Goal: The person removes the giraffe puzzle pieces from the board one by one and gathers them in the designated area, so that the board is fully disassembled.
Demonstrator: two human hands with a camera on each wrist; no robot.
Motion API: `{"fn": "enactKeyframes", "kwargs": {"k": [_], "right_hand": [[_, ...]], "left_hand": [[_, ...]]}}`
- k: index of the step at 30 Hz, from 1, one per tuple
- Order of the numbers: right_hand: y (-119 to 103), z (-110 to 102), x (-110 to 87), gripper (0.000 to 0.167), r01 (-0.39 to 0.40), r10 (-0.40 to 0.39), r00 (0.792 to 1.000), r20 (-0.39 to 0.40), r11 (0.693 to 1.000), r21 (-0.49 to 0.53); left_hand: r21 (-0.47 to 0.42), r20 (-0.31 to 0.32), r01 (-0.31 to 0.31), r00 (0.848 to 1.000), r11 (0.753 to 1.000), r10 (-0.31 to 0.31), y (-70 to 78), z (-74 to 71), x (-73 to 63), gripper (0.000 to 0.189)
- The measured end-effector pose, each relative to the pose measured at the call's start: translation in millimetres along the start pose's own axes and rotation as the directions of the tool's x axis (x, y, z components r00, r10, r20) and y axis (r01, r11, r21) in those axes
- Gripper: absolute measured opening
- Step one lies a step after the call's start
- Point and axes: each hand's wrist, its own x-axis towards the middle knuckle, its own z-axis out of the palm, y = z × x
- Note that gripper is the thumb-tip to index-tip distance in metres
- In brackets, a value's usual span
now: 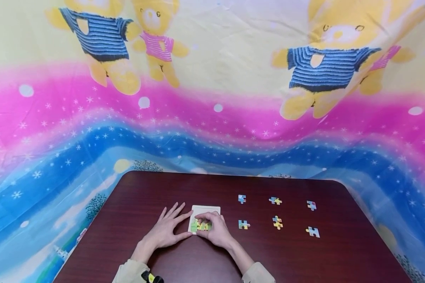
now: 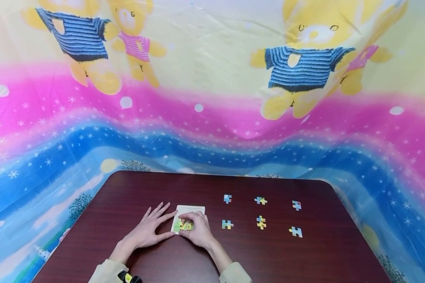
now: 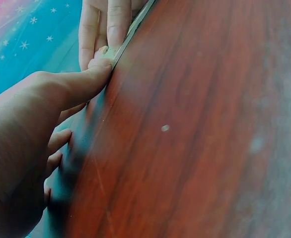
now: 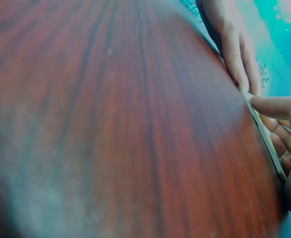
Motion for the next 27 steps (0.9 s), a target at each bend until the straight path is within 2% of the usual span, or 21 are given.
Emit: {"fn": "enactKeyframes", "kwargs": {"k": [18,22,27], "right_hand": [[3.4,2.4,-2.5,0.041,0.025,-0.025,1.0,-0.005,0.999,0.024],[4.4,-6.2,0.6,0.041,0.033,-0.033,0.999,-0.002,0.993,0.112],[1.9,-29.2,1.5,0.042,0.043,-0.048,0.999,0.022,0.982,0.183]], "left_hand": [[0.007,0.008,0.01,1.0,1.0,-0.011,0.4,0.0,-3.1,0.073],[0.001,0.008,0.008,1.0,1.0,-0.008,0.4,0.1,-0.8,0.073],[0.003,0.01,0.014,1.0,1.0,-0.014,-0.1,0.8,0.8,0.074]]}}
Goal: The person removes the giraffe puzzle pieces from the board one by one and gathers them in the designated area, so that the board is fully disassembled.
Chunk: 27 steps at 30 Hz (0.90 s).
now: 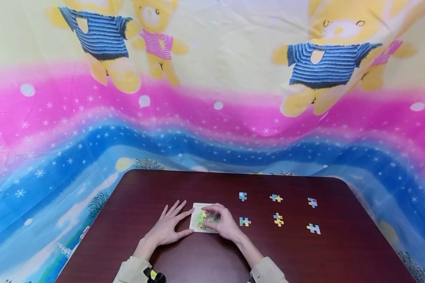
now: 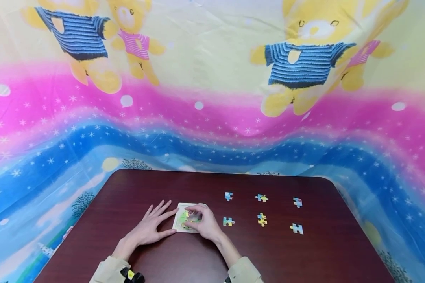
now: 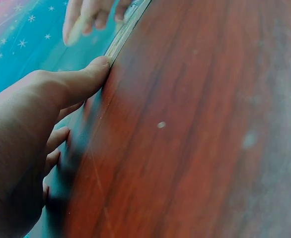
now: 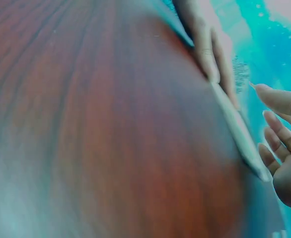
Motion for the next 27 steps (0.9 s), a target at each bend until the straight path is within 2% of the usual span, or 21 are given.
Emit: {"fn": "enactKeyframes", "kwargs": {"k": [4,8,14,18,21,24,27], "right_hand": [[-7.2,-22.2,-8.6,0.043,0.04,-0.041,0.999,0.033,0.999,0.028],[-10.6,-46.0,-25.3,0.042,0.052,-0.054,0.997,0.061,0.998,0.029],[-8.8,-78.0,-56.5,0.043,-0.03,0.017,0.989,0.15,0.996,0.084],[-4.2,-93.7,-78.6,0.043,-0.046,0.028,0.982,0.185,0.994,0.098],[-0.1,-101.7,-94.6,0.041,-0.014,0.005,0.983,0.184,0.999,0.047],[2.3,-106.7,-109.0,0.04,0.035,-0.025,0.988,0.151,0.997,-0.064],[2.7,-110.4,-120.5,0.039,0.055,-0.035,0.993,0.11,0.981,-0.185]], "left_hand": [[0.004,-0.002,0.005,1.0,1.0,-0.005,-1.0,0.9,0.5,0.074],[0.007,-0.001,0.0,1.0,1.0,0.0,-1.6,1.2,0.9,0.074],[0.007,-0.005,0.004,1.0,1.0,-0.004,-2.1,1.0,0.3,0.075],[0.01,-0.004,0.001,1.0,1.0,-0.001,-2.2,1.5,1.1,0.075],[0.008,-0.003,-0.001,1.0,1.0,0.001,-2.2,1.8,1.4,0.075],[0.003,-0.002,-0.003,1.0,1.0,0.003,-1.9,1.7,1.1,0.075],[0.0,-0.002,-0.004,1.0,1.0,0.004,-1.6,1.2,0.5,0.075]]}}
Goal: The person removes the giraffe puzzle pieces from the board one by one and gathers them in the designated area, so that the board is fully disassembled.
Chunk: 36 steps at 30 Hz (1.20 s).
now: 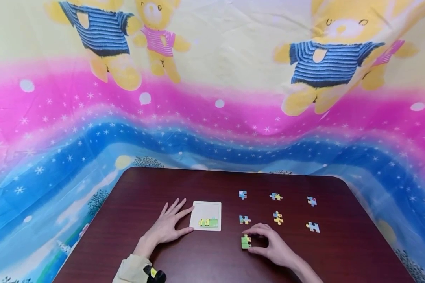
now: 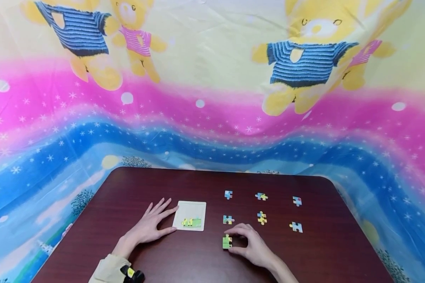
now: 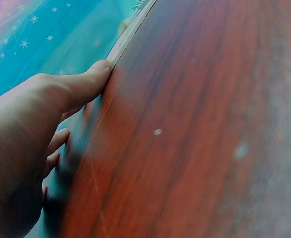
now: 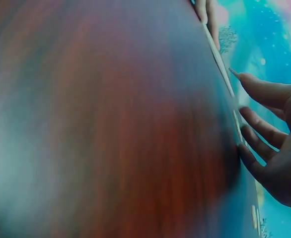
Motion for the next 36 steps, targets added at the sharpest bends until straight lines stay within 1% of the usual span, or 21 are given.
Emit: {"fn": "enactKeyframes", "kwargs": {"k": [3,6,9,12,18,25,29,33,36], "right_hand": [[0.9,-2.6,-9.0,0.038,-0.01,0.008,1.0,-0.028,0.996,-0.09],[2.6,-4.0,-15.5,0.04,-0.011,0.001,0.998,-0.058,0.985,-0.171],[5.6,-2.1,-19.5,0.043,-0.01,-0.01,0.996,-0.086,0.973,-0.23],[8.6,0.8,-22.4,0.045,-0.006,-0.02,0.995,-0.098,0.965,-0.262],[11.3,5.8,-25.4,0.047,0.009,-0.041,0.994,-0.104,0.957,-0.289],[9.9,7.9,-26.5,0.048,0.021,-0.053,0.993,-0.105,0.957,-0.29],[7.7,9.2,-28.0,0.047,0.017,-0.049,0.993,-0.106,0.959,-0.282],[2.9,11.4,-25.5,0.05,0.019,-0.061,0.989,-0.137,0.957,-0.289],[-2.5,13.1,-17.2,0.051,-0.002,-0.051,0.982,-0.181,0.96,-0.281]], "left_hand": [[0.0,-0.001,-0.003,1.0,1.0,0.003,0.4,-0.2,-0.1,0.075],[0.0,0.0,-0.005,1.0,1.0,0.005,0.5,0.0,0.2,0.075],[0.004,-0.002,-0.006,1.0,1.0,0.006,0.2,-0.1,0.3,0.075],[0.01,-0.006,-0.009,1.0,1.0,0.009,0.1,-0.3,0.5,0.075],[0.005,0.002,-0.008,1.0,1.0,0.008,0.1,-0.6,1.6,0.075],[0.006,-0.003,-0.011,1.0,1.0,0.011,0.3,-1.1,2.3,0.075],[0.006,0.005,-0.004,1.0,1.0,0.004,0.8,-0.8,2.0,0.076],[0.002,0.003,0.001,1.0,1.0,-0.001,1.3,-1.4,0.2,0.077],[0.001,0.001,0.006,1.0,1.0,-0.006,0.8,-1.5,-1.2,0.077]]}}
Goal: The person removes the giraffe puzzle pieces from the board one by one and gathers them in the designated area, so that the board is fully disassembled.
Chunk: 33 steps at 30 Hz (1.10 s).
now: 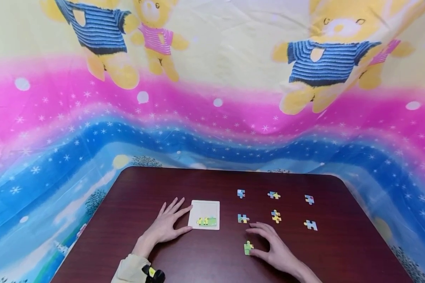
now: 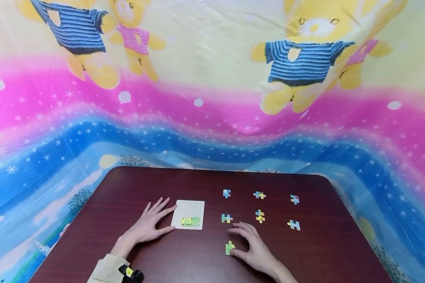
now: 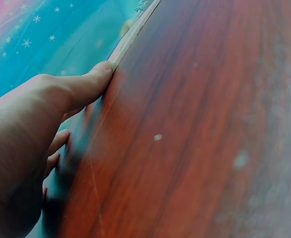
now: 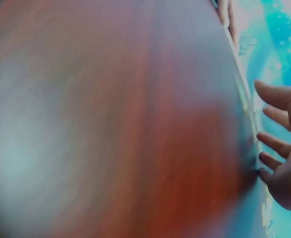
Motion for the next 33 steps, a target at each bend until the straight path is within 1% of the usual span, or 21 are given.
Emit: {"fn": "enactKeyframes", "kwargs": {"k": [3,5,8,12,15,16,18,19,20,22,23,25,27,29,30,33], "right_hand": [[-6.6,1.9,13.8,0.048,-0.05,0.05,0.999,-0.017,0.999,0.018],[-11.7,4.1,24.5,0.045,-0.077,0.077,0.997,-0.007,0.997,0.028],[-20.7,9.4,41.3,0.042,-0.105,0.102,0.994,0.043,0.993,0.055],[-31.7,24.3,64.0,0.038,-0.133,0.122,0.986,0.113,0.986,0.099],[-36.6,40.7,79.8,0.033,-0.114,0.098,0.988,0.121,0.985,0.132],[-27.6,51.9,83.4,0.033,-0.068,0.053,0.993,0.108,0.989,0.134],[-26.5,64.4,91.8,0.032,-0.034,0.018,0.994,0.111,0.989,0.147],[-19.7,75.4,94.7,0.032,-0.007,-0.007,0.995,0.101,0.99,0.143],[-15.2,84.2,97.5,0.032,0.011,-0.024,0.996,0.087,0.989,0.145],[-14.0,94.3,102.6,0.034,0.023,-0.034,0.996,0.08,0.991,0.13],[-19.6,96.8,105.7,0.033,0.002,-0.012,0.997,0.074,0.992,0.129],[-25.4,100.2,110.5,0.033,-0.029,0.02,0.996,0.085,0.995,0.099],[-41.9,93.3,115.8,0.034,-0.085,0.076,0.988,0.131,0.994,0.062],[-48.2,93.4,119.3,0.033,-0.11,0.105,0.982,0.156,0.994,0.026],[-55.2,89.6,120.8,0.031,-0.13,0.126,0.975,0.183,0.992,0.005],[-57.9,91.9,121.9,0.031,-0.124,0.126,0.975,0.185,0.992,-0.021]], "left_hand": [[0.001,0.002,0.005,1.0,1.0,-0.005,-1.7,0.0,-1.3,0.077],[0.0,0.002,0.004,1.0,1.0,-0.004,-2.6,0.0,-2.2,0.077],[-0.007,0.003,-0.001,1.0,1.0,0.001,-3.7,0.1,-3.3,0.077],[-0.007,0.003,0.0,1.0,1.0,0.0,-5.3,0.8,-3.3,0.077],[-0.002,-0.002,0.001,1.0,1.0,-0.001,-5.9,1.4,-2.4,0.077],[-0.002,-0.003,0.002,1.0,1.0,-0.002,-5.9,1.7,-2.0,0.077],[-0.005,-0.005,0.002,1.0,1.0,-0.002,-5.4,2.2,-1.3,0.077],[-0.009,-0.003,0.002,1.0,1.0,-0.002,-5.0,2.4,-0.9,0.077],[-0.009,-0.002,0.001,1.0,1.0,-0.001,-4.7,2.7,-0.6,0.077],[-0.014,0.0,0.002,1.0,1.0,-0.002,-3.9,3.1,-0.2,0.076],[-0.016,0.001,0.002,1.0,1.0,-0.002,-3.5,3.2,-0.1,0.076],[-0.015,0.001,0.002,1.0,1.0,-0.002,-3.2,3.2,-0.2,0.076],[-0.011,-0.004,0.001,1.0,1.0,-0.001,-2.6,2.9,-0.3,0.076],[-0.006,-0.008,-0.001,1.0,1.0,0.001,-1.7,2.5,-0.2,0.076],[-0.003,-0.01,-0.002,1.0,1.0,0.002,-1.2,2.3,-0.2,0.076],[0.011,-0.016,0.001,1.0,1.0,-0.001,0.1,2.5,0.3,0.078]]}}
